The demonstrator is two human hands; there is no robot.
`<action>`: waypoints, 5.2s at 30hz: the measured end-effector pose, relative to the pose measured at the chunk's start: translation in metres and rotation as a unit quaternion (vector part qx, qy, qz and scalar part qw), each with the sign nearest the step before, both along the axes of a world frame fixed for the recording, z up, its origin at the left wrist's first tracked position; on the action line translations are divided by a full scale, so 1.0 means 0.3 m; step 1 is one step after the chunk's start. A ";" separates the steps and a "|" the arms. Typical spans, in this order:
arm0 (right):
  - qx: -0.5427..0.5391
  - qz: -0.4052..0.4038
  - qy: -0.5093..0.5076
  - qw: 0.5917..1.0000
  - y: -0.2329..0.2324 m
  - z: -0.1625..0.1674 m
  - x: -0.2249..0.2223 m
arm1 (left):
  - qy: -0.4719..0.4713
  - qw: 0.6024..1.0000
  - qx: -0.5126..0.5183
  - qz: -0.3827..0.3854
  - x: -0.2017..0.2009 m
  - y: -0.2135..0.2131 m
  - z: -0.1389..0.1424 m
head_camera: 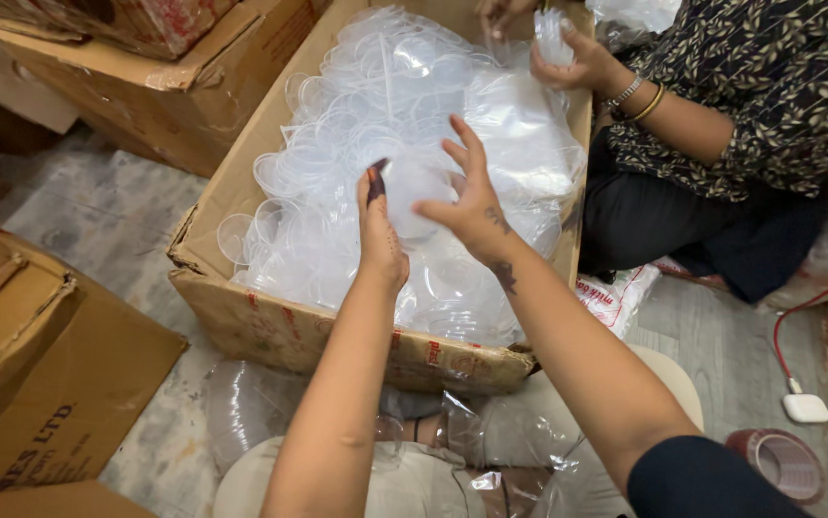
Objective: The person sits on the floor and removes clear plastic cups from plastic bags, tearing the bags open and pulling out cups. They nest the cups into stacks on their lap and place the stacks into a large cardboard box, while another person nearby handles cups from a second box.
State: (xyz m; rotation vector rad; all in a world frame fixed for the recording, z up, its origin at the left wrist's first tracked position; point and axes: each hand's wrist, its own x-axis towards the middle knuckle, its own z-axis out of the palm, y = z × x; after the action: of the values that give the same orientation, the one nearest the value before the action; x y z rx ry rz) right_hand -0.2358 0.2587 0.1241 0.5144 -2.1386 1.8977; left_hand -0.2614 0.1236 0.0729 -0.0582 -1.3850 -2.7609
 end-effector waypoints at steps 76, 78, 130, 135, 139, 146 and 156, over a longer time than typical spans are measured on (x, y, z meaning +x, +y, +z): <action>0.172 0.246 -0.162 0.940 0.124 -0.161 1.245 | -0.292 0.855 -0.155 -0.400 1.304 -0.242 -0.118; 0.162 0.233 -0.174 0.943 0.122 -0.168 1.251 | -0.306 0.858 -0.130 -0.391 1.316 -0.242 -0.130; 0.266 0.328 -0.015 0.906 0.091 -0.139 1.136 | -0.188 0.896 -0.201 -0.347 1.398 -0.290 -0.096; 0.235 0.351 -0.077 0.903 0.154 -0.162 1.131 | -0.242 0.886 -0.188 -0.348 1.413 -0.301 -0.103; 0.304 0.252 -0.158 0.905 0.201 -0.130 1.084 | -0.174 0.905 -0.171 -0.349 1.422 -0.299 -0.092; 0.383 0.246 0.003 0.890 0.109 -0.110 1.082 | 0.004 0.915 -0.238 -0.327 1.397 -0.303 -0.092; 0.206 0.323 0.000 0.924 0.069 -0.141 1.147 | -0.164 0.924 -0.154 -0.308 1.461 -0.294 -0.120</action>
State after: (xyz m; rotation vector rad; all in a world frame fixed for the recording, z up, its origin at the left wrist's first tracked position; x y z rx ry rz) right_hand 0.1081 0.2795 0.0817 1.4586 -2.5923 1.6793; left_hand 0.1770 0.0353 0.0370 -0.0517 -2.2189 -3.0952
